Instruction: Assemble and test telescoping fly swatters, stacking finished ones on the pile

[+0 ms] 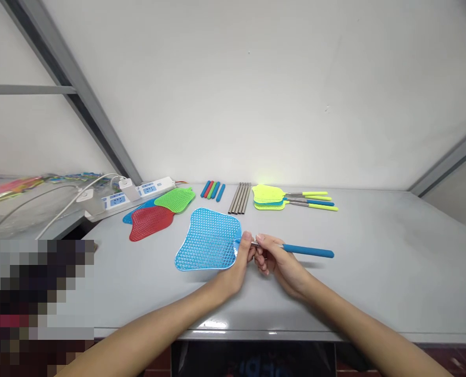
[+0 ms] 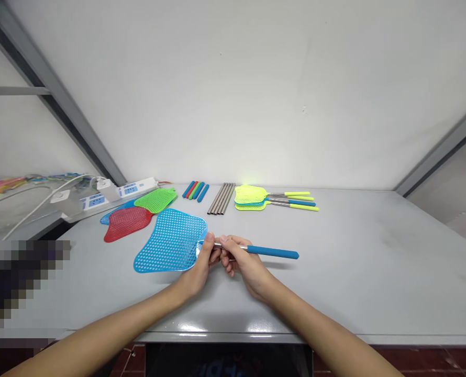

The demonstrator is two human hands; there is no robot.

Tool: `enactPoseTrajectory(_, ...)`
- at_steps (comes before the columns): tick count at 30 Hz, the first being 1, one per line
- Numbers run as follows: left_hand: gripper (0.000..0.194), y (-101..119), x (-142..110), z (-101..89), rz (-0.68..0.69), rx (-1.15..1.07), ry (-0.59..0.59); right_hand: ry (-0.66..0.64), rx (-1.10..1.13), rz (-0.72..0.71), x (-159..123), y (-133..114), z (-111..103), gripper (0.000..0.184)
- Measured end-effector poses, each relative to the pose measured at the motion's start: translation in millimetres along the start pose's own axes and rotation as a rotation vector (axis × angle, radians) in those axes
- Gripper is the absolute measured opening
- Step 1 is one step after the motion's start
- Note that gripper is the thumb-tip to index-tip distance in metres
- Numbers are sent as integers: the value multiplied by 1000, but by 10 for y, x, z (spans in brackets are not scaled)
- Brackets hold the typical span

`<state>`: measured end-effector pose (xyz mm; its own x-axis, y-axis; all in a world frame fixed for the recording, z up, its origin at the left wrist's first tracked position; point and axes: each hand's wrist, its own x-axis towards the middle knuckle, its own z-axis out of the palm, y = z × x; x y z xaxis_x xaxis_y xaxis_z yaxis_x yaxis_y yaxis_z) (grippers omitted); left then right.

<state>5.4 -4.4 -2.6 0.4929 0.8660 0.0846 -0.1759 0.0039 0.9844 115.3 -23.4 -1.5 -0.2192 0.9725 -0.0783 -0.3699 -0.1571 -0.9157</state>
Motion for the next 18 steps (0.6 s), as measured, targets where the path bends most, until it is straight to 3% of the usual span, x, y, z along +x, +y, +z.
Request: enactPoseTrajectory(18, 45, -33, 9, 13, -32, 42, -44, 11, 71, 16, 14, 11, -12, 31)
